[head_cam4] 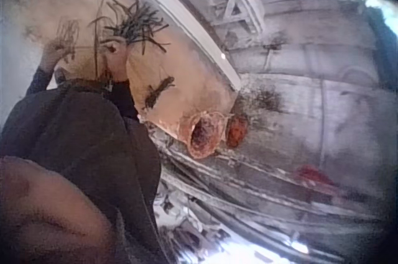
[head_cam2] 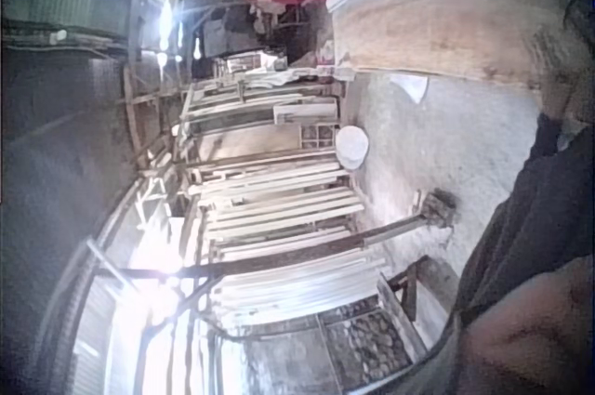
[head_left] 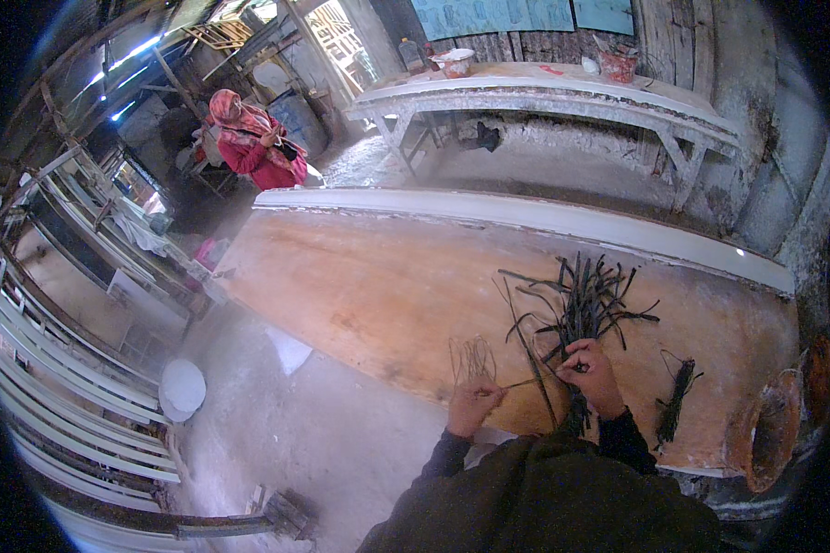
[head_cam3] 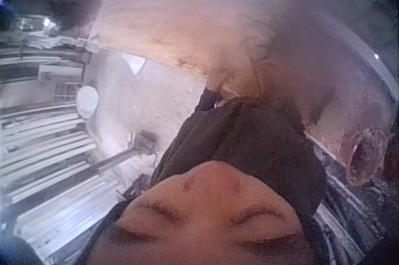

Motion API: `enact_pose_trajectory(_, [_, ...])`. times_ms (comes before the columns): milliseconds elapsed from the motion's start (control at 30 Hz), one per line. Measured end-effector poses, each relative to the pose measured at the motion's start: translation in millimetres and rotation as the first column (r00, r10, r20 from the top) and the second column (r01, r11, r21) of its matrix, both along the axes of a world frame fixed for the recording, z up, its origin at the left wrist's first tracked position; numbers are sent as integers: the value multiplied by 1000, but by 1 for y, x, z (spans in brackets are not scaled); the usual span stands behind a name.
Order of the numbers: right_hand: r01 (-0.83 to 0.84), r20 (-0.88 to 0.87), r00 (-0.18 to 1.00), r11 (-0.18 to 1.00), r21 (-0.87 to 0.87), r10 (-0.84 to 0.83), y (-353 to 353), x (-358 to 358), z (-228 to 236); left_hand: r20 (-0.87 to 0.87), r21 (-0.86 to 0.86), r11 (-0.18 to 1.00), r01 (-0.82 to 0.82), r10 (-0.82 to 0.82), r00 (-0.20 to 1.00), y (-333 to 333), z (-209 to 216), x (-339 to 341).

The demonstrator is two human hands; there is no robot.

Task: The person repeatedly picks up thin dark strands from a wooden table, aligns them, and ties them into small bundles using a thin strip of material. The person works one bundle at a time, placing each finished bundle on the table.

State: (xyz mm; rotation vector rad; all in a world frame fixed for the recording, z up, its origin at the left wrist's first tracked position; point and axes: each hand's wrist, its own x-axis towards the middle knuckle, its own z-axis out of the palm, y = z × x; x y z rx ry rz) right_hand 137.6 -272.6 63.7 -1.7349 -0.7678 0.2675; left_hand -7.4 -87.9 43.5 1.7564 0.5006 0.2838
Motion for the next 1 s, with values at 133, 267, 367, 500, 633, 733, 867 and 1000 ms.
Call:
enact_pose_trajectory(133, [-481,-235,849,876,23,472,6,-23,45,-45,-274,917,-290,289,956,0,6,12])
enact_pose_trajectory(267, [-606,-320,721,783,140,615,11,-37,50,45,-345,892,-292,327,944,-3,-1,18])
enact_pose_trajectory(367, [-651,-357,679,751,113,642,9,-29,62,64,-311,910,-273,307,950,1,-31,18])
enact_pose_trajectory(500, [-613,-396,711,788,56,581,3,-23,40,447,489,835,-252,7,894,-13,-13,22])
enact_pose_trajectory(633, [-375,-458,819,927,32,347,13,-29,48,277,321,941,-104,12,961,-29,26,17])
enact_pose_trajectory(733, [-50,-202,979,997,-52,38,21,-25,30,454,592,806,-17,-316,833,-19,-6,19])
enact_pose_trajectory(867, [308,94,950,943,-125,-298,18,-3,11,308,-128,786,605,-548,778,-40,35,8])
enact_pose_trajectory(1000, [303,286,915,953,-17,-286,20,-2,1,290,-398,715,575,-496,818,-38,35,7])
